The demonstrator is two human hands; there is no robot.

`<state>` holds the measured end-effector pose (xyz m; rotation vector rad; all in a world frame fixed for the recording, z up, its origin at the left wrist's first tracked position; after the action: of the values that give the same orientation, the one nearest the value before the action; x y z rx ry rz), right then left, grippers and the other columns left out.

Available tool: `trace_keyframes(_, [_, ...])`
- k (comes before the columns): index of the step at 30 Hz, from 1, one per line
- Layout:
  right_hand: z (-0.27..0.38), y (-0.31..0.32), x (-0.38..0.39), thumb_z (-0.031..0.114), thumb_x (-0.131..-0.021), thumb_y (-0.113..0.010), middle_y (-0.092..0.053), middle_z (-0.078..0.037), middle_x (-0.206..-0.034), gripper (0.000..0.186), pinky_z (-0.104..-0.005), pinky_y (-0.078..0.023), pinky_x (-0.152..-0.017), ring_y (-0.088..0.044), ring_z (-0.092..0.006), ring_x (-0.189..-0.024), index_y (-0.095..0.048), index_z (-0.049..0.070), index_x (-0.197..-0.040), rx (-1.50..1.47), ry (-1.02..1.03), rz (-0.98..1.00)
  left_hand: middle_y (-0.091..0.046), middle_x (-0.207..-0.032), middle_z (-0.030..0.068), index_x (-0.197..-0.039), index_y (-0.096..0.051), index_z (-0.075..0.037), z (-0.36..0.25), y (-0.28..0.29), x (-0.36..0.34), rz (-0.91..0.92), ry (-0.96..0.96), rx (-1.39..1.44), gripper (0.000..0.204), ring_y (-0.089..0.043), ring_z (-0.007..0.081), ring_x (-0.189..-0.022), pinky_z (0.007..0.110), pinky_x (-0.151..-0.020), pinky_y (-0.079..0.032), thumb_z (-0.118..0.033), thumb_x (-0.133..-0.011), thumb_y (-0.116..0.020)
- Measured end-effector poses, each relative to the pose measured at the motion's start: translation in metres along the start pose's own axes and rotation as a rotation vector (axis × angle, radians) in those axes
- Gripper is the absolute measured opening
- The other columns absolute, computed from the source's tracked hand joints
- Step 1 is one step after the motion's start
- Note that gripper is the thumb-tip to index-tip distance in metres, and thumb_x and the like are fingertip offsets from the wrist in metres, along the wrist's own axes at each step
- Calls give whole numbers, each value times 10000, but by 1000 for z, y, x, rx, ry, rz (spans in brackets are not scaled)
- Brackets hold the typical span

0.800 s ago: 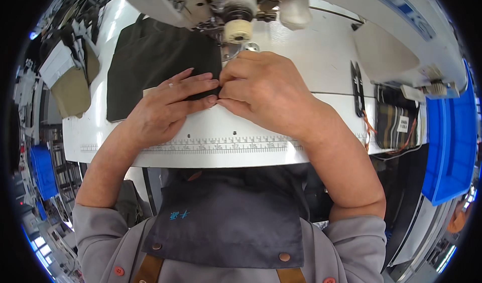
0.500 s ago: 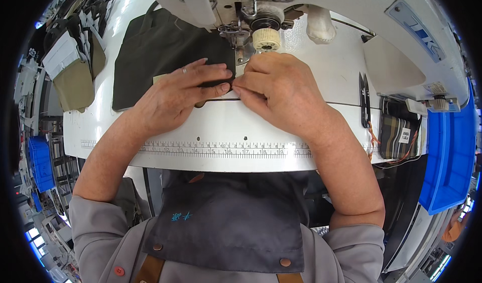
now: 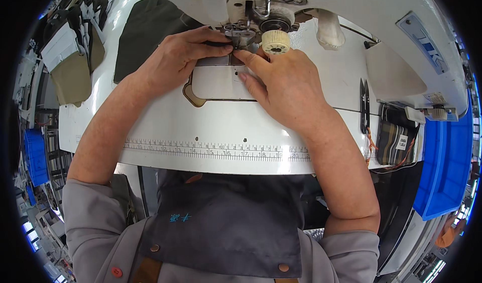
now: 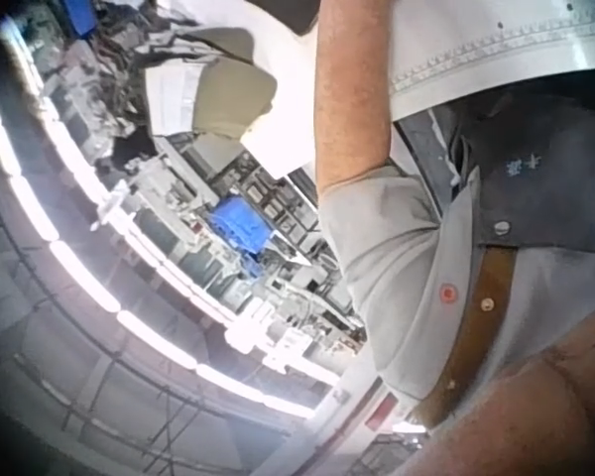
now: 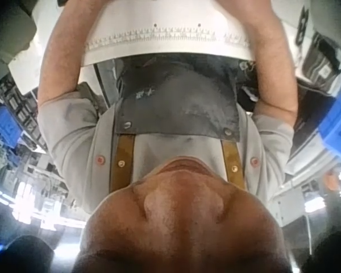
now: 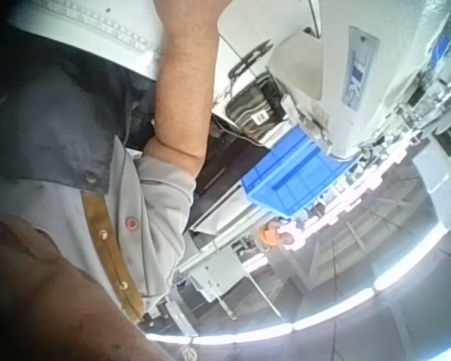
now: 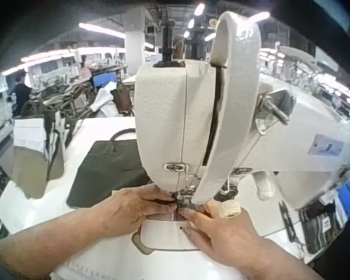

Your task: Sewing and assembling leather hand bags using an industrial sewing machine.

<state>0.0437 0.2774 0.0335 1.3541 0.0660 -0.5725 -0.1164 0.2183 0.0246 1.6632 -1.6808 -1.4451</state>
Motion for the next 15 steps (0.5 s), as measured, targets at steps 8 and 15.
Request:
trace_keyframes(8, [-4, 0, 2, 271, -905, -735, -717, -95, -855, 310, -447, -534, -699, -672, -309, -781, -733, 140, -1186, -25, -32, -11, -702, -1268, 124, -1208, -760, -75, 1, -3, 1, -48, 35, -26, 567, -686, 336, -1160, 377, -1042, -557, 196, -796, -480])
trace_keyframes(15, [-5, 1, 2, 280, -901, -735, -699, -95, -845, 307, -443, -540, -708, -674, -308, -807, -736, 142, -1176, -21, -16, -36, -673, -1331, 181, -1260, -716, -36, -25, -7, 12, -45, 57, -147, 431, -630, 367, -1257, 488, -1162, -443, 27, -861, -566])
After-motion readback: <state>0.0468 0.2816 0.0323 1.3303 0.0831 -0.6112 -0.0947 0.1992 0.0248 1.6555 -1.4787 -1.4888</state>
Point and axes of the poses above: each hand's wrist, its own x-axis away from the middle knuckle, its own y-axis out of the back of the hand, z = x × y, the point moved 7 cm from there along -x, towards the middle knuckle
